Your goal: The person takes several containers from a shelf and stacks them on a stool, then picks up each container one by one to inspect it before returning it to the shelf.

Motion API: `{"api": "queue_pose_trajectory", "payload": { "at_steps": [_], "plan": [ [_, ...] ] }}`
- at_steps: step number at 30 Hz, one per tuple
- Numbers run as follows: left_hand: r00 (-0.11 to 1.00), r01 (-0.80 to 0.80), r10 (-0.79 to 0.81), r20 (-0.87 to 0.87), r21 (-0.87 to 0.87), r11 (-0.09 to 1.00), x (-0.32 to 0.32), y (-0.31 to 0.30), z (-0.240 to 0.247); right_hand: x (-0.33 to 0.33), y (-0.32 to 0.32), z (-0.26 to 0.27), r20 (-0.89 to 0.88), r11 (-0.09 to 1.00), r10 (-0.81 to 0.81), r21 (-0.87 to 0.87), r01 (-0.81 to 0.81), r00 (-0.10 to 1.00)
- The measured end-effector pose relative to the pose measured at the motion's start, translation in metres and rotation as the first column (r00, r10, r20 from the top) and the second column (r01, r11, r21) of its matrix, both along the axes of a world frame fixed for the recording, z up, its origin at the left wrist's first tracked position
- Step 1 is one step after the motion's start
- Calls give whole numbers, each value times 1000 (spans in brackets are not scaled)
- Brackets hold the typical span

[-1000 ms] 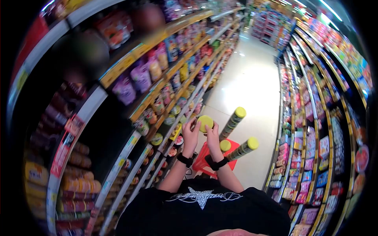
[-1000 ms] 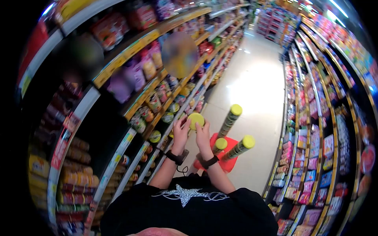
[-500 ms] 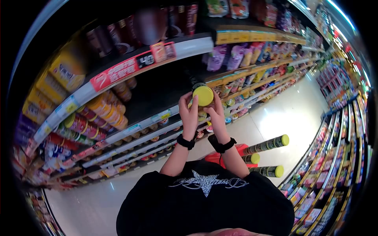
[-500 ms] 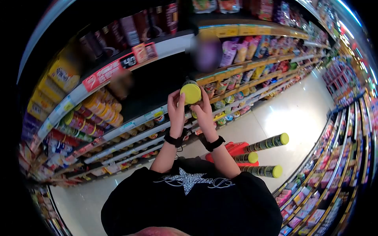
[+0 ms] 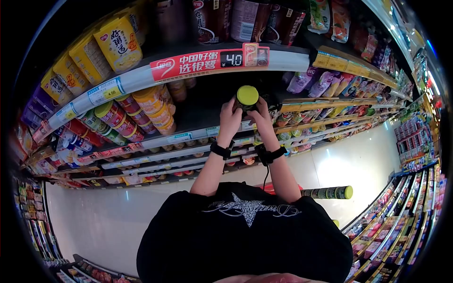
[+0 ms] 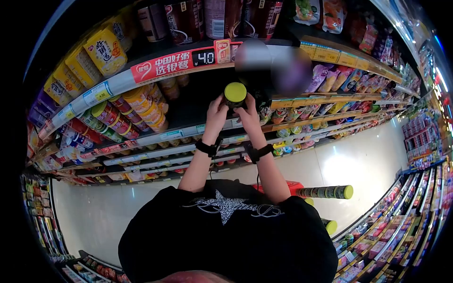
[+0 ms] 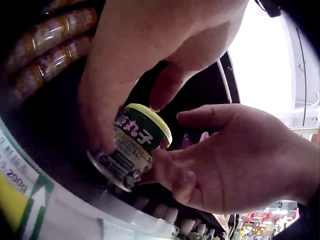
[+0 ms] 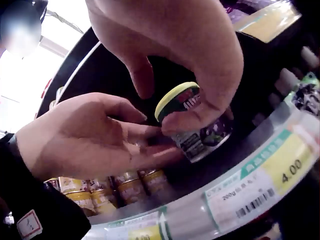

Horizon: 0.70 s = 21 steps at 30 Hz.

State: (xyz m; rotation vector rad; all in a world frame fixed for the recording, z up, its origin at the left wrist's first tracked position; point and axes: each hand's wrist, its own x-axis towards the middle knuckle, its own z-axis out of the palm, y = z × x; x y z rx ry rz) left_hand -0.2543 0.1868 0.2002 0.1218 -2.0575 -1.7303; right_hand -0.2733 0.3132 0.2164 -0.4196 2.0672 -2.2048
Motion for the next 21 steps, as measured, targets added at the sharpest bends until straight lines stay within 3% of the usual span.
{"api": "queue_pose_trajectory", "payload": {
  "at_steps": [2, 4, 9, 15, 18, 21],
  "plan": [
    [994, 28, -11, 105, -156, 987, 0, -4, -2, -9, 2, -11, 72, 996, -10, 89, 3, 997],
    [986, 75, -33, 161, -266, 961, -5, -8, -14, -11, 1, -26, 66, 999, -5, 33, 3, 998],
    [979, 115, -59, 194, -290, 950, -10, -11, -17, -8, 3, -22, 93, 998, 16, 54, -21, 996],
    [953, 285, -269, 137, -120, 951, -8, -5, -29, -5, 13, -35, 37, 996, -73, -46, 74, 997],
    [924, 336, -274, 266, -224, 915, 2, 4, -17, 8, 19, -29, 74, 988, -142, -53, 147, 987],
    [912, 387, -337, 236, -216, 896, -8, 5, -24, 16, 29, -31, 99, 980, -189, -44, 194, 977]
  ]
}}
